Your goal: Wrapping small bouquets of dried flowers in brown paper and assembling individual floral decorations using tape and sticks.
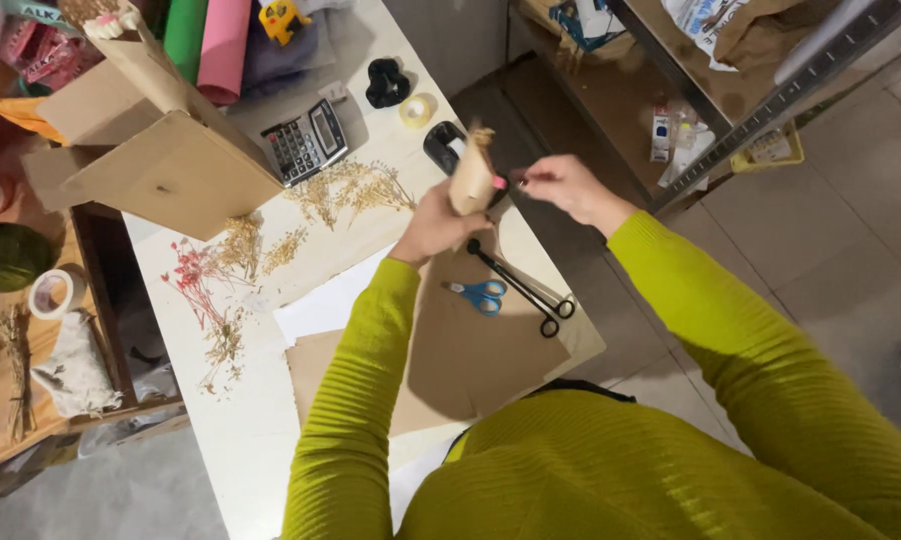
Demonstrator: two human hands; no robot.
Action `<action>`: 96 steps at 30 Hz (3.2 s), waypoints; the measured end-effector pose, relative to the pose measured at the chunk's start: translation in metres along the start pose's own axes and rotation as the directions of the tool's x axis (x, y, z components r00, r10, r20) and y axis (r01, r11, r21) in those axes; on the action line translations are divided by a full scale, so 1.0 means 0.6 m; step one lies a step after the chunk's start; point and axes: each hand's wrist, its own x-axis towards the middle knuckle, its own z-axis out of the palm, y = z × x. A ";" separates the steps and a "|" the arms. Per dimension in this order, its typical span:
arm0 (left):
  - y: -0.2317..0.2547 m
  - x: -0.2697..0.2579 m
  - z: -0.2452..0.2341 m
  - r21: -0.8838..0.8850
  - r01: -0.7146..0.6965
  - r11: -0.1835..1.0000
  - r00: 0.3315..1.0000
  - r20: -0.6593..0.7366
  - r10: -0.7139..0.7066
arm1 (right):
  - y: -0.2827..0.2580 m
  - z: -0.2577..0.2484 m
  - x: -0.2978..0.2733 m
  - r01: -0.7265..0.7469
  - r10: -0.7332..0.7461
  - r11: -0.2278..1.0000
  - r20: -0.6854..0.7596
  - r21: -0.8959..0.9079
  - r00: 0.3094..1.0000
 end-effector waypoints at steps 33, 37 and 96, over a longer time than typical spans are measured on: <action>0.278 -0.299 0.023 -0.690 -0.257 0.677 0.938 -0.348 0.001 | -0.559 0.332 -0.300 0.591 -0.540 0.803 0.515 0.079 0.665; 0.304 -0.310 0.014 -0.686 -0.261 0.679 0.953 -0.297 0.066 | -0.577 0.344 -0.278 0.674 -0.498 0.735 0.618 -0.073 0.609; 0.229 -0.336 0.003 -0.075 -0.390 0.918 0.911 -0.174 0.373 | -0.158 0.368 -0.322 0.409 -0.398 0.911 0.369 0.054 0.840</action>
